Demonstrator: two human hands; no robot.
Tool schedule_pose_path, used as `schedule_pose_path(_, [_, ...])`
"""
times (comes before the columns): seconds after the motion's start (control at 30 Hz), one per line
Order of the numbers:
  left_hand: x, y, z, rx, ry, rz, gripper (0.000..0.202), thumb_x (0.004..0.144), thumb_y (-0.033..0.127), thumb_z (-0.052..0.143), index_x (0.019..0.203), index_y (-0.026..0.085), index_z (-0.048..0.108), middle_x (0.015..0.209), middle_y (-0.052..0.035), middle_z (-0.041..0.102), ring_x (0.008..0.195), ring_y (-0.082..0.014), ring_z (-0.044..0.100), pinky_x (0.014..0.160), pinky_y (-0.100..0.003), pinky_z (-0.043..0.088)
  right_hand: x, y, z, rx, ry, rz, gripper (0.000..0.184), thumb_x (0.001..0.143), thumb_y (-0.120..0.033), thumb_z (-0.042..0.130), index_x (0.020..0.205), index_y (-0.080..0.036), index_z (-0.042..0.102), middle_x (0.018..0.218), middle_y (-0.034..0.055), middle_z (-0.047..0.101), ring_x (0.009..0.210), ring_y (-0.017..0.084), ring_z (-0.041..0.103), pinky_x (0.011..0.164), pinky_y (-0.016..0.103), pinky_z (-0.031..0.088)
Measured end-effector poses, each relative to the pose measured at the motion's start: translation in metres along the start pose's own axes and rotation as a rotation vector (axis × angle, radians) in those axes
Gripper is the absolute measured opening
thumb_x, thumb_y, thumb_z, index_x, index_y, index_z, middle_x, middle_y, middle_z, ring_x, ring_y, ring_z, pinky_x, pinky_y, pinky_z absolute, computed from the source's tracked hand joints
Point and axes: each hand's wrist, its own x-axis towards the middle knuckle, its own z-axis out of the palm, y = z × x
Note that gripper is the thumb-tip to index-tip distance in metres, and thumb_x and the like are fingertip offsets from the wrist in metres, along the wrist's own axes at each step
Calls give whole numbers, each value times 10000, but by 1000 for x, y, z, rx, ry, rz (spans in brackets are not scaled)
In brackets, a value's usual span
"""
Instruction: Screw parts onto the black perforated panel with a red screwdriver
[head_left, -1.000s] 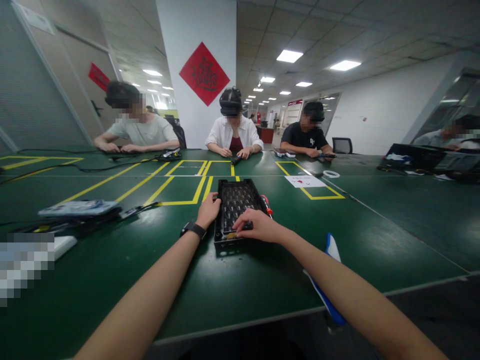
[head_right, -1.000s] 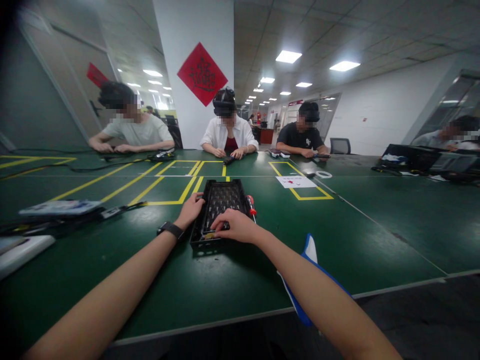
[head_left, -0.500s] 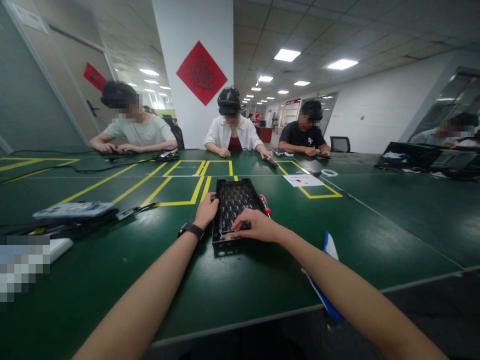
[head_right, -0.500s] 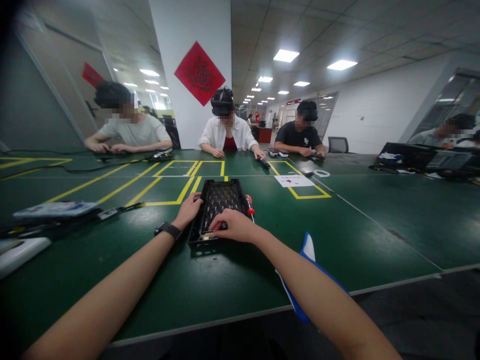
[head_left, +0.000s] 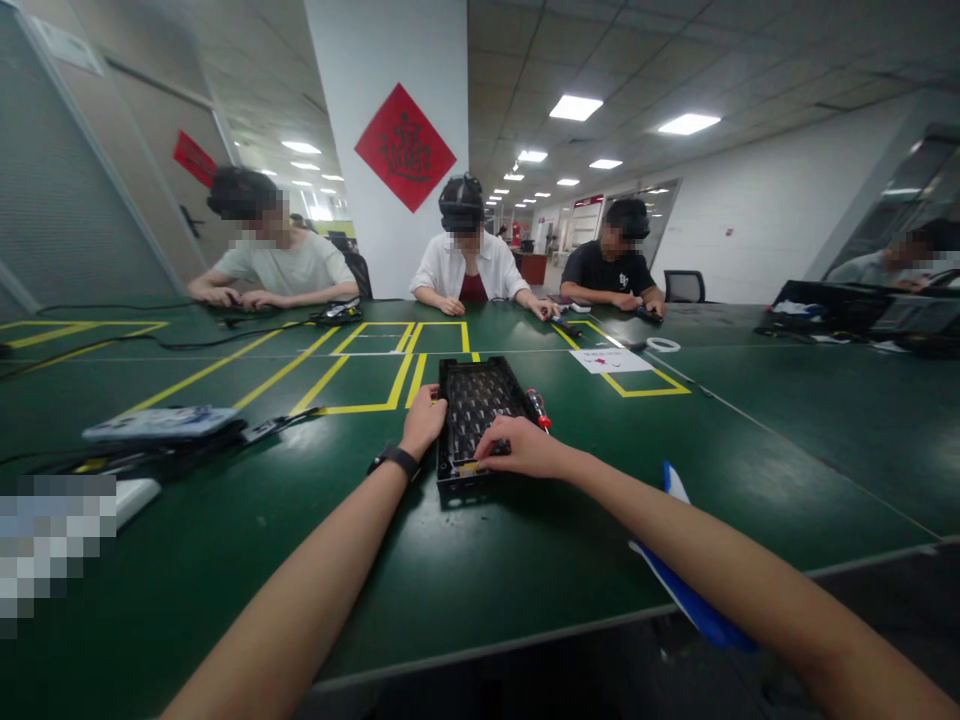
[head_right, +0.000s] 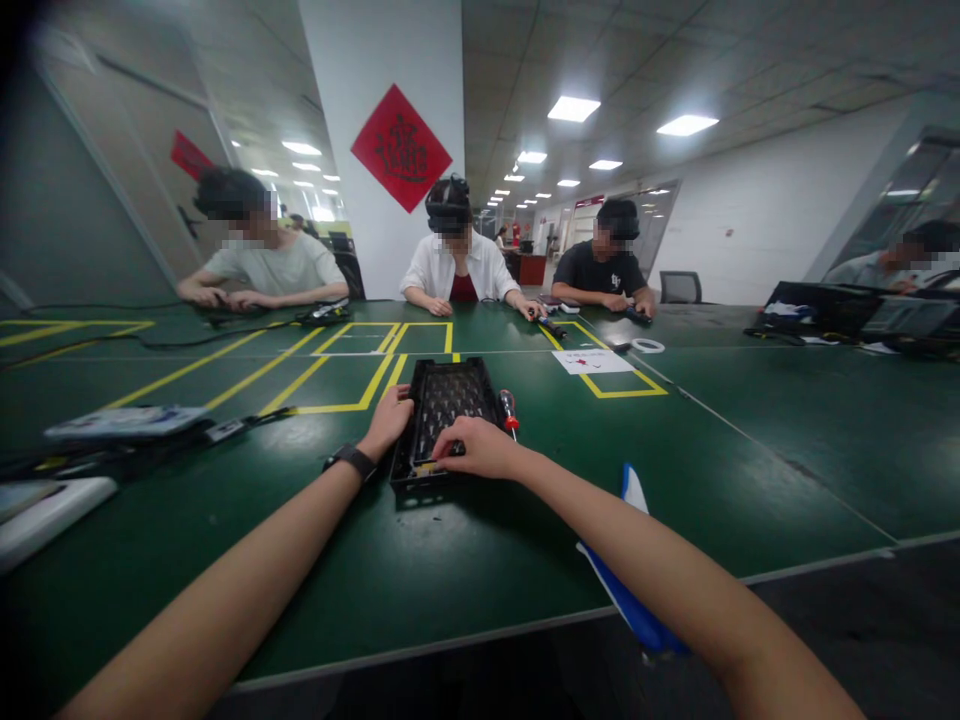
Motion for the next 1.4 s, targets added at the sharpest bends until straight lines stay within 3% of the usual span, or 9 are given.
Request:
schedule_pose_path(0.23, [1, -3, 0, -8, 6, -24, 471, 730, 211, 417, 1198, 176, 446, 1133, -88, 577, 1035, -210, 548, 908, -367, 410, 17, 4, -7, 90, -190, 55, 183, 718, -285, 650, 831, -149, 697, 799, 37, 691, 754, 129, 613, 722, 233, 441])
schedule_pose_path(0.43, [0, -2, -1, -5, 2, -15, 413, 732, 212, 414, 1137, 182, 492, 1145, -85, 574, 1064, -204, 533, 922, -346, 401, 28, 14, -5, 258, -352, 169, 229, 672, -279, 675, 844, -128, 689, 780, 38, 695, 693, 120, 637, 627, 202, 468])
schedule_pose_path(0.67, [0, -6, -2, -10, 9, -37, 510, 727, 221, 437, 1234, 183, 399, 1142, -93, 572, 1038, -220, 546, 902, -370, 415, 16, 9, -4, 242, -230, 98, 228, 703, -262, 652, 883, -129, 693, 848, 53, 690, 786, 132, 624, 735, 234, 464])
schedule_pose_path(0.83, [1, -5, -2, -18, 3, -50, 497, 719, 205, 445, 1215, 188, 417, 1141, -84, 575, 1042, -218, 545, 909, -371, 412, 10, 5, -3, 224, -162, 107, 223, 702, -274, 653, 874, -140, 700, 842, 45, 685, 780, 129, 612, 758, 248, 455])
schedule_pose_path(1.17, [-1, 2, -5, 30, -38, -92, 498, 750, 242, 426, 1244, 193, 394, 1164, -92, 575, 1056, -236, 546, 898, -373, 410, 24, 11, -4, 280, -281, 147, 230, 664, -287, 685, 835, -134, 695, 788, 36, 687, 720, 123, 623, 680, 222, 461])
schedule_pose_path(1.4, [2, 1, -6, 48, -84, -71, 430, 776, 267, 411, 1200, 203, 451, 1128, -93, 608, 1048, -259, 555, 911, -409, 385, 13, 9, -3, 225, -172, 92, 228, 693, -307, 662, 840, -137, 701, 802, 37, 688, 746, 130, 613, 721, 237, 449])
